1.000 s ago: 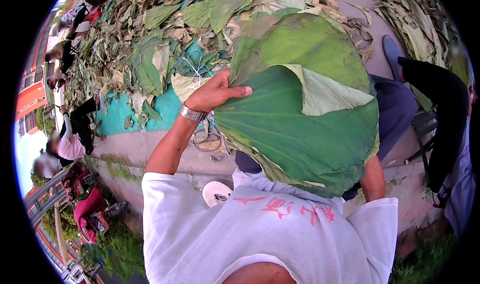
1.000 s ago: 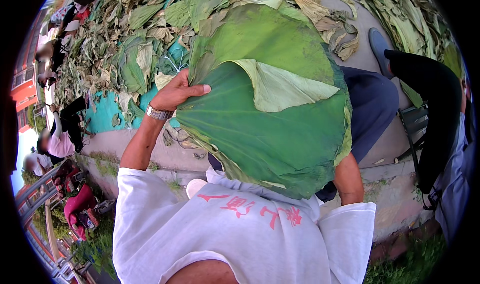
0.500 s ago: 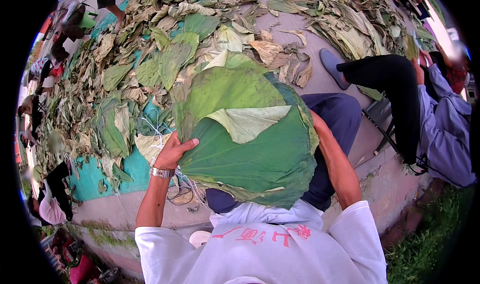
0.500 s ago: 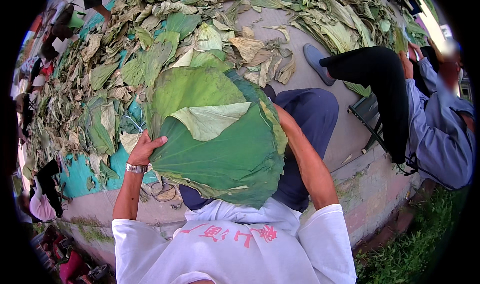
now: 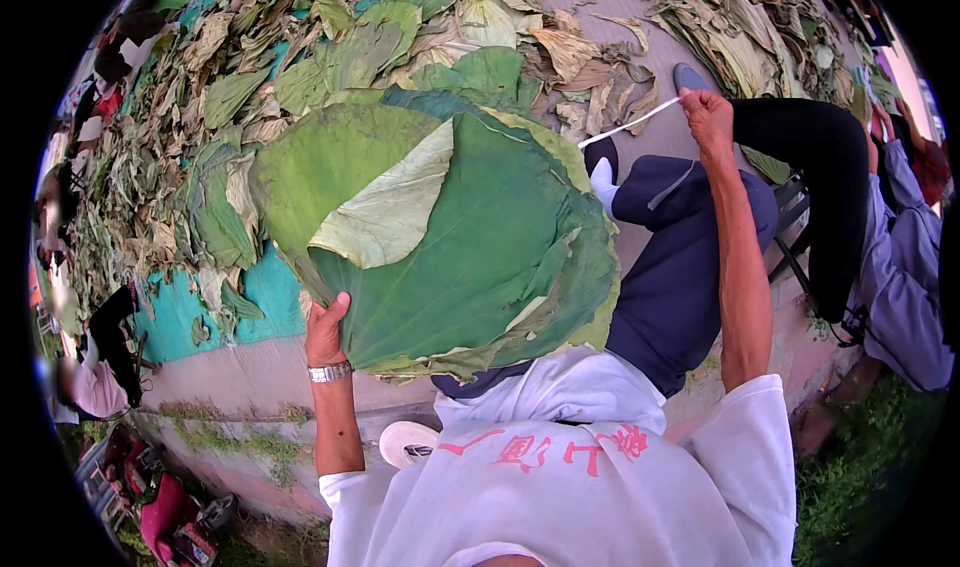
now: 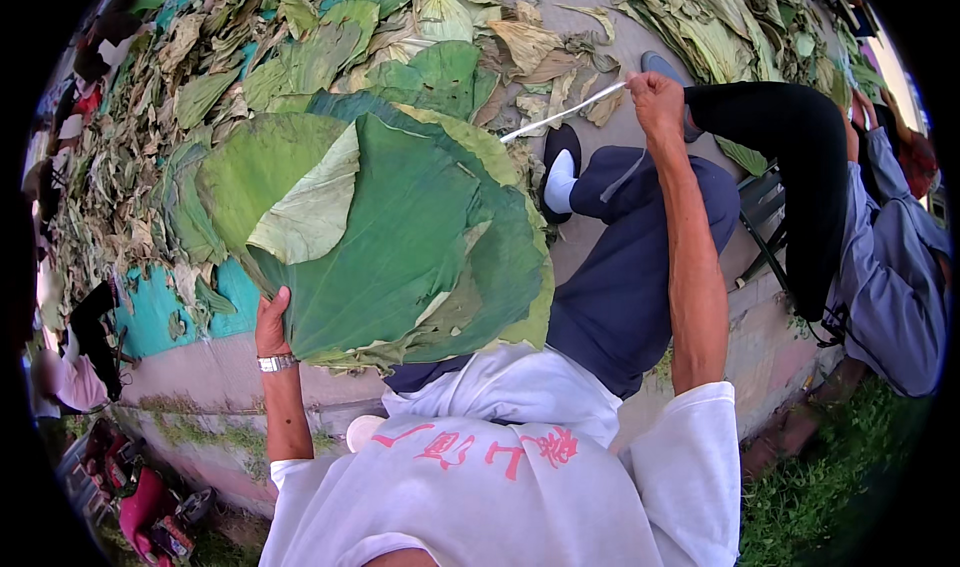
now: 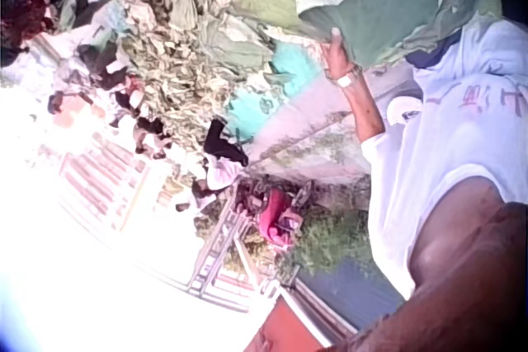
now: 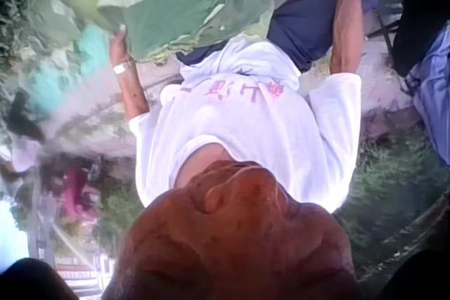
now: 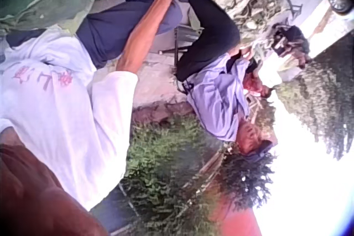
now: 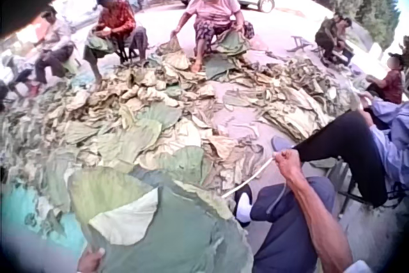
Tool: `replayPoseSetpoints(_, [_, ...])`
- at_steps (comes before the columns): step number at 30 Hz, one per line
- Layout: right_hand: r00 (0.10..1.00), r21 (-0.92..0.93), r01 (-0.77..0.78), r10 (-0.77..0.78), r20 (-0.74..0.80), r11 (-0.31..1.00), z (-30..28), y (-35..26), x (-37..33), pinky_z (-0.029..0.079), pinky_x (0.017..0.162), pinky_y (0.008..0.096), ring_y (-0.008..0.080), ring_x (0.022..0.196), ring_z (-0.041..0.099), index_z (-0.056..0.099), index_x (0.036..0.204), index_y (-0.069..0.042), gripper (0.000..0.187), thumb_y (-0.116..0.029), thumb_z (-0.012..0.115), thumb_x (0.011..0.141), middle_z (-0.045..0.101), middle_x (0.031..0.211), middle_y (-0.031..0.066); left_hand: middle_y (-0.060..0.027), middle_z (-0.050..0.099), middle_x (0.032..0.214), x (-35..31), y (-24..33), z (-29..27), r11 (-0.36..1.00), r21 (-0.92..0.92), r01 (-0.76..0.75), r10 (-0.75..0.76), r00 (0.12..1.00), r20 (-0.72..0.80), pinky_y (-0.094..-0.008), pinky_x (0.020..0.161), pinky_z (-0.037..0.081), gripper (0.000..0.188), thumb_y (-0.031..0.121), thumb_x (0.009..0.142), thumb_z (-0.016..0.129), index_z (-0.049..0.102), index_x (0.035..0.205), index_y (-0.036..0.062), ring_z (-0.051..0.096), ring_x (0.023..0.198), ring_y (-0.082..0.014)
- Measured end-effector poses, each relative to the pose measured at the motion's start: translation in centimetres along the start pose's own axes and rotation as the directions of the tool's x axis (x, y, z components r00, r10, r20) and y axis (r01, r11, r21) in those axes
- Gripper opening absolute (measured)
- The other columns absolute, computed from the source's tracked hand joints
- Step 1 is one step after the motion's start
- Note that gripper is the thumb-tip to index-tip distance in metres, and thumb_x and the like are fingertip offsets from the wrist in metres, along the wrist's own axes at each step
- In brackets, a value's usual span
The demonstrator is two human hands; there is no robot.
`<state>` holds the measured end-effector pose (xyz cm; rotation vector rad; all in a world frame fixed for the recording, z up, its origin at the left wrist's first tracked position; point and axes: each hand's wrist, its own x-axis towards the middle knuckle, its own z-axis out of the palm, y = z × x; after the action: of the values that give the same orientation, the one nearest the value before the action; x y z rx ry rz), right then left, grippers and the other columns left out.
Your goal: The person stacks large green leaves together and ties them into bundles using white plastic strips.
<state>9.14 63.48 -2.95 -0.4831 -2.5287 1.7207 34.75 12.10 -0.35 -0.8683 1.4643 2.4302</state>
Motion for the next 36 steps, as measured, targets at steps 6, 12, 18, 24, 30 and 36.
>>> replayPoseSetpoints(6, [0.887,-0.227,-0.083,-0.032,-0.461,0.970,-4.0,5.7,7.8,0.041,0.056,0.0275,0.0104,0.054,0.048,0.066,0.068,-0.004,0.021,-0.023,0.066,0.076,0.057,0.058,0.0029,-0.0122,0.054,0.117,-4.2,-2.4,-5.5,0.991,-0.078,-0.109,0.096,0.984,-0.152,-0.0391,0.088,0.045,0.045,0.021,0.087,0.053,0.040,0.125,0.0019,0.055,0.101,-0.0238])
replayPoseSetpoints(12, [0.790,-0.355,-0.214,-0.053,-0.611,0.910,-3.2,8.6,10.0,0.045,0.062,0.0320,0.0170,0.059,0.057,0.068,0.068,-0.004,0.022,-0.025,0.066,0.073,0.061,0.061,0.0074,-0.0139,0.052,0.120,-7.6,-3.4,-8.3,0.977,-0.188,-0.104,0.015,0.906,-0.423,-0.0355,0.096,0.037,0.043,0.031,0.088,0.049,0.048,0.119,0.0004,0.051,0.108,-0.0244])
replayPoseSetpoints(18, [0.877,-0.559,-0.338,0.037,-0.480,0.757,-2.3,12.8,8.0,0.046,0.075,0.0380,0.0280,0.084,0.061,0.068,0.086,-0.011,0.026,-0.033,0.061,0.074,0.065,0.084,0.0136,-0.0136,0.053,0.119,-7.7,-3.1,-6.5,0.979,-0.188,-0.080,0.005,0.930,-0.367,-0.0348,0.097,0.036,0.046,0.032,0.087,0.050,0.048,0.119,-0.0003,0.049,0.110,-0.0238])
replayPoseSetpoints(24, [0.865,-0.346,0.412,-0.481,-0.143,0.843,2.9,4.4,5.0,0.044,0.084,0.0350,0.0221,0.097,0.056,0.057,0.111,-0.005,0.030,-0.021,0.055,0.086,0.058,0.106,0.0128,-0.0128,0.057,0.111,-6.2,1.5,3.1,0.971,-0.119,-0.206,0.149,0.917,-0.370,-0.0342,0.080,0.051,0.039,0.012,0.085,0.055,0.044,0.121,-0.0004,0.062,0.089,-0.0220])
replayPoseSetpoints(30, [0.339,0.135,0.921,-0.922,0.186,0.366,7.2,-18.6,-18.4,0.047,0.084,0.0388,0.0264,0.091,0.058,0.055,0.097,0.006,0.018,-0.004,0.053,0.083,0.059,0.100,0.0159,-0.0127,0.056,0.112,-5.2,3.4,8.0,0.957,-0.150,-0.247,0.207,0.948,-0.243,-0.0340,0.080,0.051,0.045,0.001,0.082,0.056,0.041,0.123,0.0016,0.060,0.094,-0.0211])
replayPoseSetpoints(36, [0.236,0.160,0.860,-0.656,0.717,0.485,13.2,-19.3,-26.3,0.041,0.088,0.0418,0.0289,0.101,0.050,0.057,0.101,-0.002,0.042,-0.023,0.068,0.065,0.051,0.109,0.0130,-0.0079,0.061,0.101,-4.6,4.9,11.6,0.964,0.048,-0.261,0.266,0.955,-0.130,-0.0275,0.068,0.051,0.033,0.004,0.081,0.058,0.050,0.113,0.0006,0.060,0.082,-0.0126])
